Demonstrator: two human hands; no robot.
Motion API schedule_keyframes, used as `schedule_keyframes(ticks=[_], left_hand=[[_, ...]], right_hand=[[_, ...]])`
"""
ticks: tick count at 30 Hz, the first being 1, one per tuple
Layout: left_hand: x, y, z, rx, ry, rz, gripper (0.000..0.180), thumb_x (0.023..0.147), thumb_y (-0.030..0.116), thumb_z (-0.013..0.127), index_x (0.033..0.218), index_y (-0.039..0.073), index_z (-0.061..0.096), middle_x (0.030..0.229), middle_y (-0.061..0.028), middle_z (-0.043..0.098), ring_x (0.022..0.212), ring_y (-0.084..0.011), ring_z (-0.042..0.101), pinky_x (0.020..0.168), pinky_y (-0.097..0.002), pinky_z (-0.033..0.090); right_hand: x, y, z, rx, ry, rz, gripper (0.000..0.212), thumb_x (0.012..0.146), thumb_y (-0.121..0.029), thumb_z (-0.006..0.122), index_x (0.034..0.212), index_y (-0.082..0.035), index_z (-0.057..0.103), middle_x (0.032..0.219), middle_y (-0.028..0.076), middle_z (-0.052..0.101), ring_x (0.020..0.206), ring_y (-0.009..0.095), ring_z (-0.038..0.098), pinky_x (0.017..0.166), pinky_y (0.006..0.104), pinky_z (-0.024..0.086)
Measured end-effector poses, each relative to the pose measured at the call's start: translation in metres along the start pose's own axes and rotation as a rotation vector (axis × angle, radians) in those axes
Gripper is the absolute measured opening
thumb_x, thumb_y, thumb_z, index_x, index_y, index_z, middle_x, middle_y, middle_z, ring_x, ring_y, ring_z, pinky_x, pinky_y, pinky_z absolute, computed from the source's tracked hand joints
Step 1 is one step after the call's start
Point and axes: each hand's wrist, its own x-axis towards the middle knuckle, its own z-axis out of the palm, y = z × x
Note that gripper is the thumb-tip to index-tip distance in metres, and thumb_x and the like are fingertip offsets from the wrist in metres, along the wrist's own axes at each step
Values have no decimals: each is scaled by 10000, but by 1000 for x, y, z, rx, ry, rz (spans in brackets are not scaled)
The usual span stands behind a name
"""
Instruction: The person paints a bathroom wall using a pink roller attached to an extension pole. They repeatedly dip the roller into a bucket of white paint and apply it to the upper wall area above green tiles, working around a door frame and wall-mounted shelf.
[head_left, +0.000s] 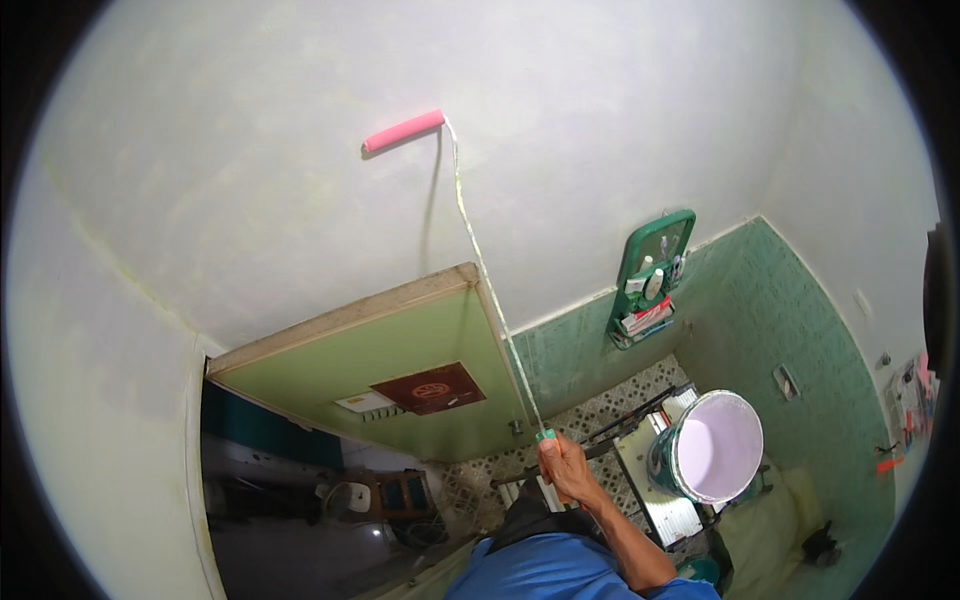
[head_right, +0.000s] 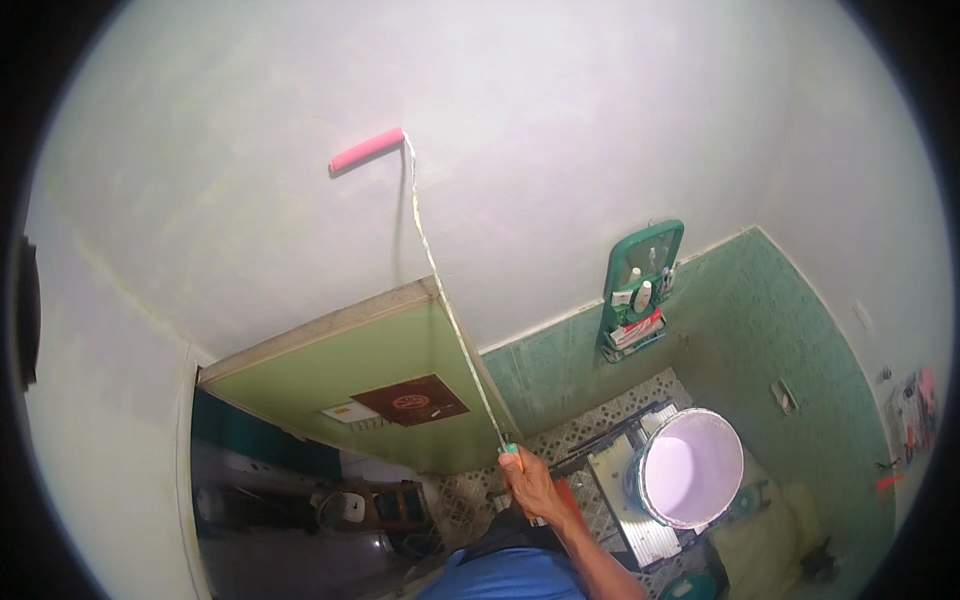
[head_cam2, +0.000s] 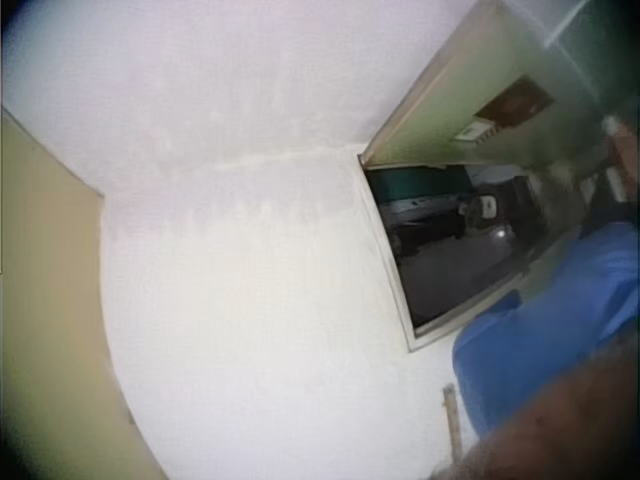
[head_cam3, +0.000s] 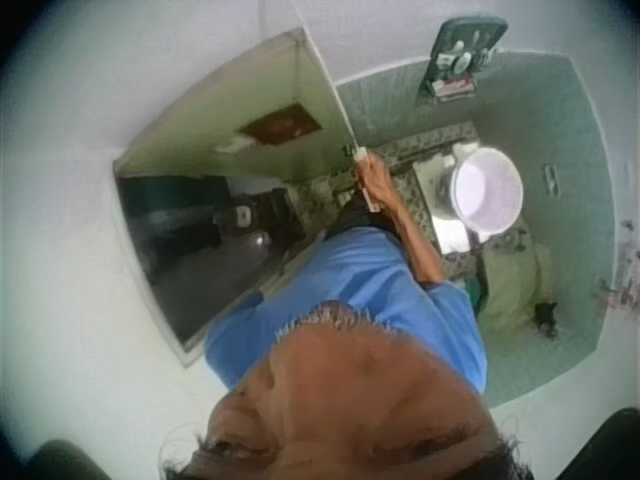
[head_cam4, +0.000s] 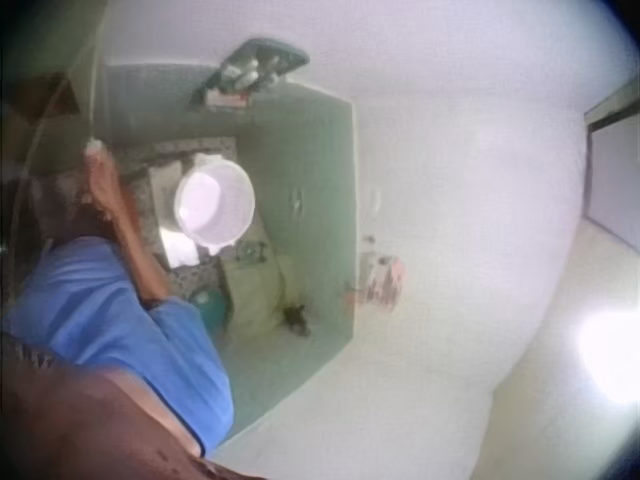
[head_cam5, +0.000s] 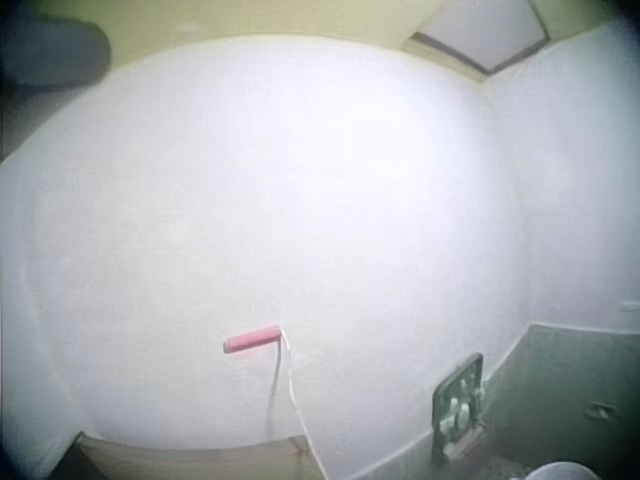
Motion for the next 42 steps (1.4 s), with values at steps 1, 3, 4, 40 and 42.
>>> schedule_keyframes(ticks=[1,3,4,40,42], left_hand=[[3,4,1,-1,-2,4,355,834,250,654,1072,-10,613,801,-123,670,725,-221,666,703,-350,522],[4,7,0,4,-8,7,353,833,251,654,1068,-10,615,802,-122,670,726,-222,667,704,-351,522],[1,2,-3,9,-9,-6,352,833,251,654,1066,-10,615,803,-121,670,727,-222,667,705,-352,522],[2,228,43,271,-2,653,353,852,374,598,1005,58,639,990,-158,664,921,-301,645,799,-389,492],[20,238,90,162,-122,1034,285,875,299,588,1005,48,622,929,-142,674,855,-299,656,764,-399,496]], right_hand=[[-2,1,-3,-4,-2,11,527,976,-514,355,753,-47,458,556,36,474,473,120,495,434,283,393],[-10,8,-8,-6,7,62,511,982,-493,361,752,-47,457,554,35,477,468,120,489,432,282,391],[-20,9,-7,-2,11,114,501,984,-482,363,751,-48,456,551,34,477,464,120,486,430,283,388],[107,-128,43,-53,-12,-315,474,969,-453,434,829,-9,517,537,54,471,489,142,483,478,337,409],[118,-151,55,-7,-43,-346,486,970,-463,422,821,-10,515,535,56,470,484,146,476,475,337,405]])
